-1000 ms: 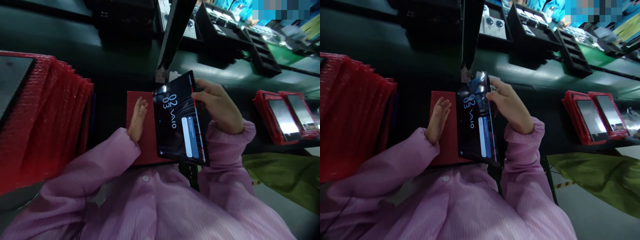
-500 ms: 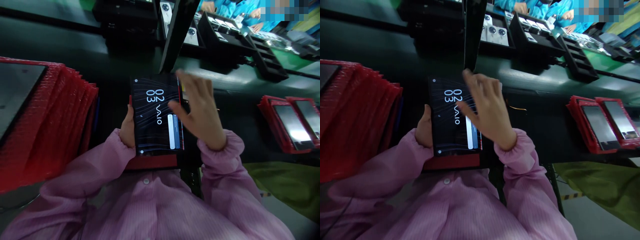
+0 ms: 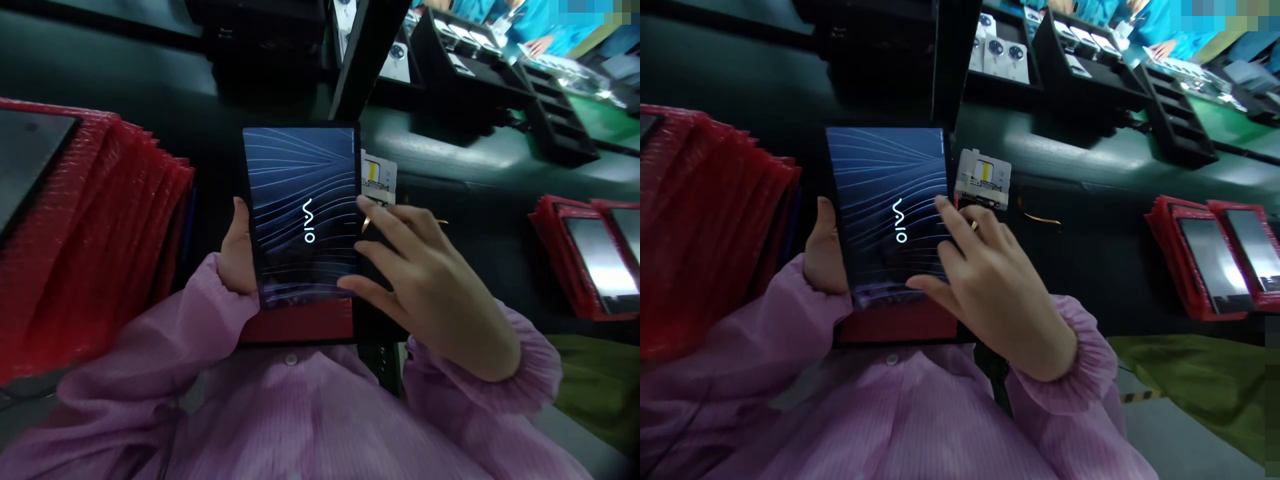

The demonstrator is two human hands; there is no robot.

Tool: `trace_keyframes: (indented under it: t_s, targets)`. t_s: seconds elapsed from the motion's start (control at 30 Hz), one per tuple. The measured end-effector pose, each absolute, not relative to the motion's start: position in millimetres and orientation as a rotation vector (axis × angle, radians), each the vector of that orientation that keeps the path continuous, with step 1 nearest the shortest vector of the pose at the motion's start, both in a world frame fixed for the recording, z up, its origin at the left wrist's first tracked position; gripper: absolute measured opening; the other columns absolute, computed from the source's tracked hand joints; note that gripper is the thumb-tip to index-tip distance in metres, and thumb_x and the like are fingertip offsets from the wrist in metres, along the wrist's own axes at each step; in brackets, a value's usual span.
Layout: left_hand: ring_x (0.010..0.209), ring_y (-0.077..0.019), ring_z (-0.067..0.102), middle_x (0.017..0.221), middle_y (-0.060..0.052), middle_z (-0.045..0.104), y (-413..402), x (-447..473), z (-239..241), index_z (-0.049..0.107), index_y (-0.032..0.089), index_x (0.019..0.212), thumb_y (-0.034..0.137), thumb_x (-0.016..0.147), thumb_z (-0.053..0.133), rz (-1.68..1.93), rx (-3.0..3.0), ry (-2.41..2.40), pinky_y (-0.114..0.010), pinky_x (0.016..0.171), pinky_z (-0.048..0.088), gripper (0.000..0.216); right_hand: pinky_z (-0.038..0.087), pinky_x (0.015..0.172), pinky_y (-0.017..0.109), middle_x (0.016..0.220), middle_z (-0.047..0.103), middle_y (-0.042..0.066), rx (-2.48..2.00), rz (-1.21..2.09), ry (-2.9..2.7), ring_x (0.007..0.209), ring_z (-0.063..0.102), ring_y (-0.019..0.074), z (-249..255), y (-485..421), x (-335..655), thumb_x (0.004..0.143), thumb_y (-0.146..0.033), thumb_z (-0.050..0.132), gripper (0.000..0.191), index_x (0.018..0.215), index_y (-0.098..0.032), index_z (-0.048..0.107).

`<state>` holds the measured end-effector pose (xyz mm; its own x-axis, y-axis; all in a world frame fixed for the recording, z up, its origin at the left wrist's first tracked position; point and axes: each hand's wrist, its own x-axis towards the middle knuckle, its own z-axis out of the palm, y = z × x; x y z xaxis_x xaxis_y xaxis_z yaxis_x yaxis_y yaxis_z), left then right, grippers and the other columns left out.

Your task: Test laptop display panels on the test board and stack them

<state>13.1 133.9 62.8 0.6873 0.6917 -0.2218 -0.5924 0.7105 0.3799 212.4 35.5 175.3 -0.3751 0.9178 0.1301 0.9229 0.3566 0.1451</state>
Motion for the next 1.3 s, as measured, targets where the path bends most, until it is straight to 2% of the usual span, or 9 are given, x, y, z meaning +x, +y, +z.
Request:
trace_keyframes:
  t_s: [0.17, 0.33, 0.4, 0.5, 0.6, 0.67, 0.9, 1.13, 1.3]
  targets:
    - [0.138, -0.0390, 0.040, 0.144, -0.017, 0.049, 128, 19, 74, 0.045, 0.010, 0.142, 0.080, 0.086, 0.001, 0.561, 0.299, 0.061, -0.063, 0.117, 0.019, 0.100, 0.056, 0.087, 0.035, 0.141, 0.051, 0.005, -1.362, -0.195, -2.760, 0.103, 0.053, 0.0175, 160, 39, 197, 0.091, -0.054, 0.043, 0.051, 0.083, -0.012, 0.070]
    - [0.140, -0.0402, 0.038, 0.145, -0.018, 0.048, 127, 19, 73, 0.044, 0.010, 0.143, 0.082, 0.083, 0.000, 0.513, 0.303, 0.028, -0.064, 0.116, 0.023, 0.103, 0.057, 0.084, 0.033, 0.133, 0.057, 0.010, -1.339, -0.143, -2.725, 0.102, 0.055, 0.0165, 158, 41, 199, 0.090, -0.050, 0.049, 0.044, 0.087, -0.010, 0.068]
    - [0.141, -0.0403, 0.036, 0.145, -0.014, 0.049, 127, 18, 67, 0.043, 0.015, 0.145, 0.082, 0.086, 0.014, 0.536, 0.294, 0.107, -0.063, 0.115, 0.027, 0.093, 0.056, 0.094, 0.036, 0.136, 0.054, 0.010, -1.370, -0.191, -2.554, 0.111, 0.054, 0.0182, 160, 43, 201, 0.087, -0.051, 0.054, 0.043, 0.099, -0.011, 0.066]
    - [0.143, -0.0348, 0.034, 0.145, -0.005, 0.050, 123, 19, 60, 0.043, 0.025, 0.144, 0.070, 0.092, 0.036, 0.680, 0.284, 0.290, -0.056, 0.117, 0.030, 0.070, 0.044, 0.115, 0.047, 0.148, 0.039, 0.012, -1.493, -0.239, -2.373, 0.139, 0.038, 0.0260, 156, 52, 199, 0.084, -0.060, 0.053, 0.067, 0.134, -0.015, 0.050]
    - [0.144, -0.0303, 0.033, 0.142, -0.001, 0.053, 118, 24, 58, 0.048, 0.027, 0.139, 0.061, 0.095, 0.038, 0.785, 0.295, 0.404, -0.051, 0.116, 0.033, 0.057, 0.031, 0.123, 0.054, 0.158, 0.020, 0.012, -1.645, -0.199, -2.365, 0.152, 0.018, 0.0316, 141, 62, 191, 0.078, -0.067, 0.056, 0.090, 0.150, -0.021, 0.030]
    - [0.144, -0.0291, 0.035, 0.137, -0.002, 0.057, 116, 27, 60, 0.051, 0.025, 0.136, 0.060, 0.096, 0.037, 0.793, 0.288, 0.463, -0.049, 0.115, 0.035, 0.055, 0.029, 0.124, 0.056, 0.159, 0.017, 0.011, -1.713, -0.216, -2.380, 0.152, 0.016, 0.0331, 129, 66, 186, 0.077, -0.064, 0.060, 0.092, 0.152, -0.024, 0.027]
    - [0.138, -0.0244, 0.045, 0.121, -0.006, 0.067, 121, 30, 66, 0.061, 0.017, 0.121, 0.061, 0.097, 0.031, 0.779, 0.173, 0.580, -0.040, 0.117, 0.035, 0.059, 0.051, 0.099, 0.032, 0.130, 0.057, 0.005, -1.685, -0.559, -2.371, 0.120, 0.053, 0.0184, 108, 66, 175, 0.092, -0.026, 0.048, 0.034, 0.124, -0.019, 0.059]
    - [0.136, -0.0258, 0.047, 0.120, -0.006, 0.068, 128, 19, 59, 0.061, 0.017, 0.124, 0.071, 0.094, 0.016, 0.632, 0.178, 0.365, -0.043, 0.118, 0.031, 0.076, 0.051, 0.079, 0.030, 0.124, 0.063, 0.004, -1.604, -0.375, -2.483, 0.096, 0.053, 0.0154, 137, 43, 179, 0.092, -0.047, 0.047, 0.042, 0.111, -0.015, 0.068]
    - [0.124, -0.0275, 0.058, 0.111, -0.007, 0.072, 127, 16, 55, 0.065, 0.016, 0.119, 0.076, 0.091, 0.012, 0.550, 0.156, 0.291, -0.046, 0.113, 0.038, 0.085, 0.053, 0.079, 0.028, 0.113, 0.067, 0.003, -1.565, -0.237, -2.514, 0.092, 0.056, 0.0127, 158, 36, 195, 0.093, -0.042, 0.048, 0.038, 0.110, -0.015, 0.068]
